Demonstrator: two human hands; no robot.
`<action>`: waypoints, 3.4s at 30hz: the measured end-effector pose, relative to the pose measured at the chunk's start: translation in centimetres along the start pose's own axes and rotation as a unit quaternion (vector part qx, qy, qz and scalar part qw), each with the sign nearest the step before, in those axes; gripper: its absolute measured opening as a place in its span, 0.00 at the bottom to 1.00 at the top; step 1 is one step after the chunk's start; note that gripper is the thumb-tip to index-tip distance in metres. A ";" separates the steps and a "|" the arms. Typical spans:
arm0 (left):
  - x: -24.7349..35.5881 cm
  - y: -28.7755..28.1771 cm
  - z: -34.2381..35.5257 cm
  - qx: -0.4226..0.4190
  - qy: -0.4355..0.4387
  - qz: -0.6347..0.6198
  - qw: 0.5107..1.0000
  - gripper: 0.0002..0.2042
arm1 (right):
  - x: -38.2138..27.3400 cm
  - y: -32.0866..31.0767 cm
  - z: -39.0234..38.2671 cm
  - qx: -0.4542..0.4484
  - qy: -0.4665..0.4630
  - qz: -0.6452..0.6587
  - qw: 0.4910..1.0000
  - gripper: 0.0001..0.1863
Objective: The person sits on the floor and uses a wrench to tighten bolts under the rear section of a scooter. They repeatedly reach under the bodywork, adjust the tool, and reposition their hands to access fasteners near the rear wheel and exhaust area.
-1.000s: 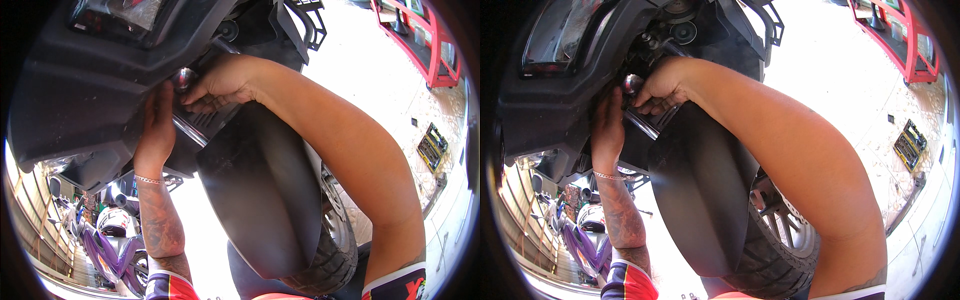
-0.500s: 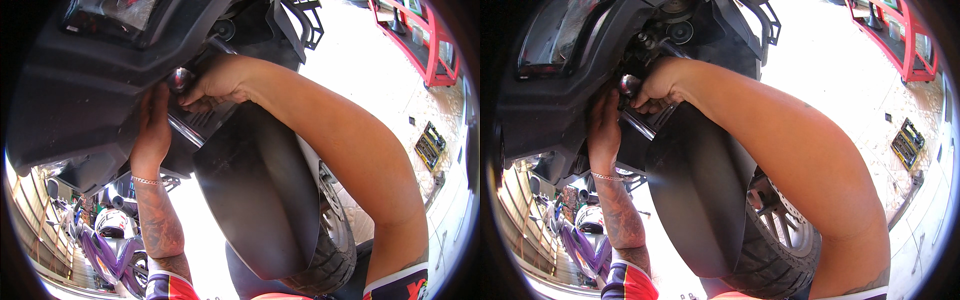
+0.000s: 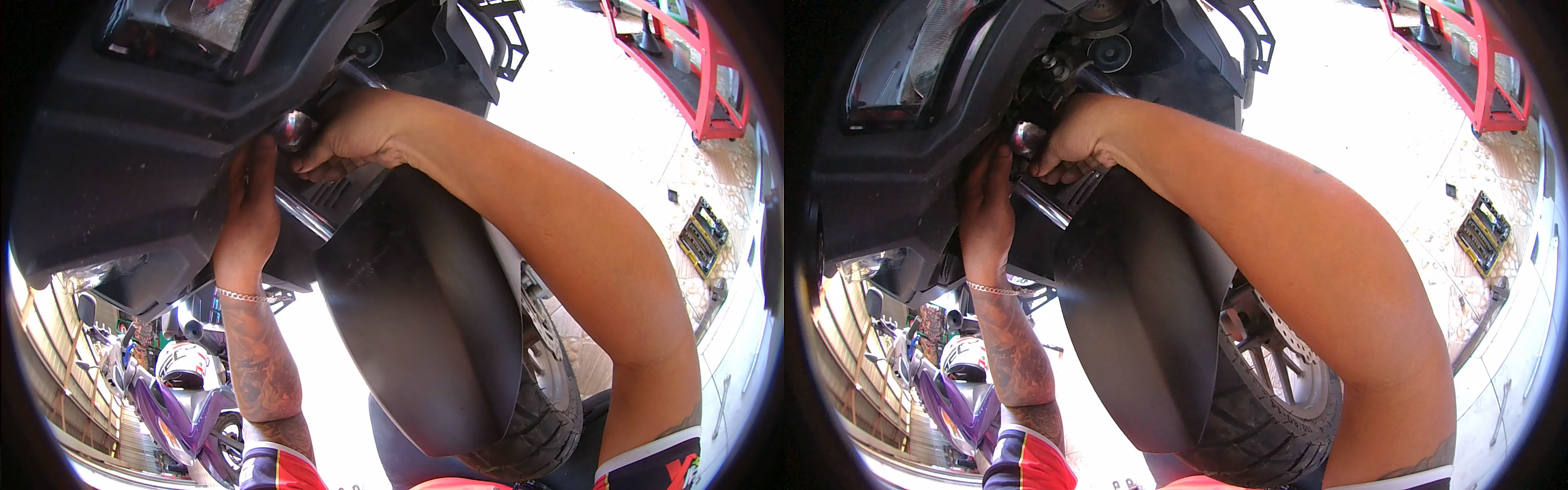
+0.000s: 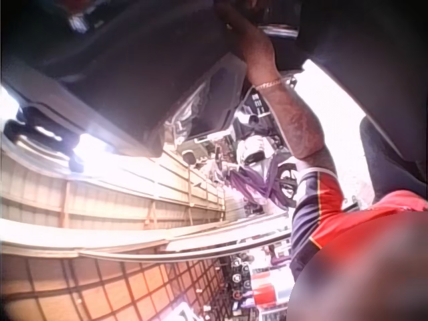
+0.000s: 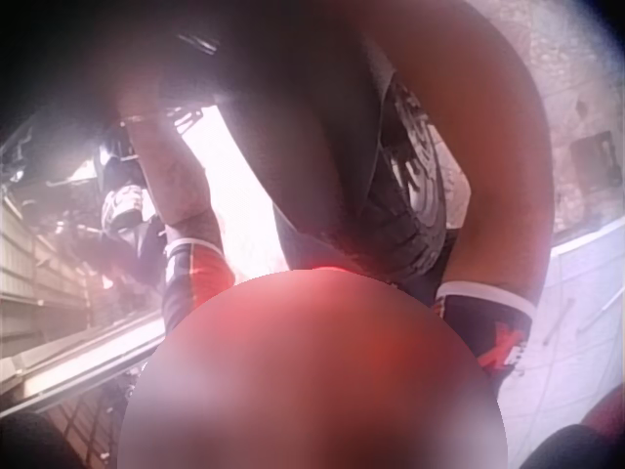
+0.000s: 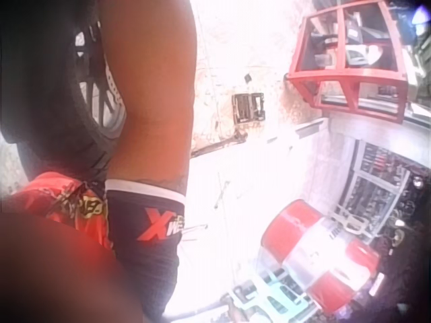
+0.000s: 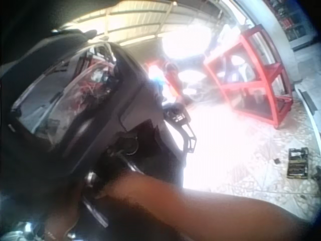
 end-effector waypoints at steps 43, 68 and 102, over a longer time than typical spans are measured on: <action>0.9 -0.8 0.4 0.013 0.039 0.014 0.999 0.22 | 0.5 0.5 -0.4 -0.083 0.051 0.095 0.991 0.15; 0.4 -0.6 0.6 0.036 0.036 -0.032 0.998 0.22 | 0.2 0.5 -0.6 -0.074 0.059 0.049 0.994 0.12; -6.0 1.2 -11.5 0.084 0.042 -0.496 0.863 0.24 | -7.6 10.2 -8.3 0.168 -0.288 -0.836 0.436 0.17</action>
Point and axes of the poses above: each hand's wrist, its own z-axis towards the middle knuckle, its own y-axis out of the palm, x = y × z, the point moved 7 cm from there along z, towards the middle knuckle, and after that the axes turned 7 degrees about -y, right-handed, at the moved point
